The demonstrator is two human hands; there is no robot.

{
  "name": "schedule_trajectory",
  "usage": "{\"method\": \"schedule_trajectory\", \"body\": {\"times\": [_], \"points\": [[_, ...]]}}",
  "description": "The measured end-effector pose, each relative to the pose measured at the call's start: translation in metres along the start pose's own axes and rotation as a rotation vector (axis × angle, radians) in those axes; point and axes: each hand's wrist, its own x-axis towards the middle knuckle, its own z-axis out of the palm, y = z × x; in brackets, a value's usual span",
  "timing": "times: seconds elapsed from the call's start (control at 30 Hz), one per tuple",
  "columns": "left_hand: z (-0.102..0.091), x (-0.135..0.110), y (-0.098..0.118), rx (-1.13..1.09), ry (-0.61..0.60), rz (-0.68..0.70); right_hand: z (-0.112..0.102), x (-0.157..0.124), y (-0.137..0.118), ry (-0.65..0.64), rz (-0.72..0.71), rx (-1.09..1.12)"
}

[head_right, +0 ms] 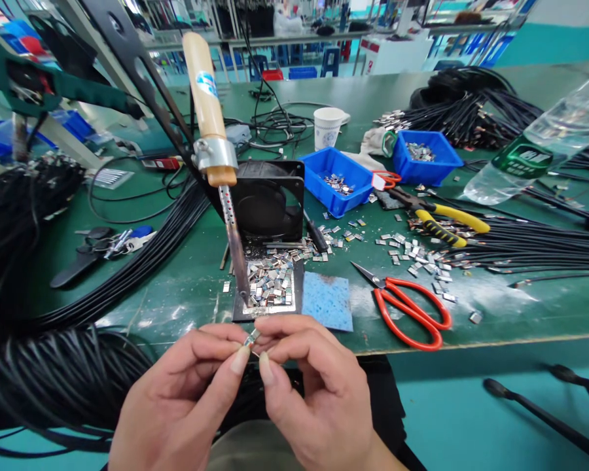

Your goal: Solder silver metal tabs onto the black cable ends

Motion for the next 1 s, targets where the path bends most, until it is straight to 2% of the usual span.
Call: {"method": "schedule_trajectory", "body": {"times": [0.47, 0.57, 0.67, 0.73, 0.8, 0.9, 1.0], "points": [[-0.004, -0.015, -0.002, -0.033, -0.021, 0.069, 0.0, -0.019, -0.01, -0.003, -0.042, -0.014], [-0.008, -0.019, -0.007, 0.024, -0.065, 0.162, -0.01, -0.023, -0.017, -0.017, -0.086, -0.088], [-0.015, -0.02, -0.024, 0.224, -0.201, 0.402, -0.033, -0.017, -0.022, 0.124, -0.07, -0.345], [-0.021, -0.018, -0.043, 0.438, -0.426, 0.579, -0.051, -0.007, -0.023, 0.267, 0.002, -0.59], [-0.027, -0.013, -0.064, 0.788, -0.708, 0.616, -0.064, 0.006, -0.023, 0.253, 0.039, -0.746], [-0.037, -0.004, -0.091, 0.957, -0.712, 0.536, -0.067, 0.024, -0.024, 0.113, 0.216, -1.042], [-0.044, 0.003, -0.104, 1.059, -0.69, 0.448, -0.06, 0.039, -0.023, 0.029, 0.335, -1.217]]}}
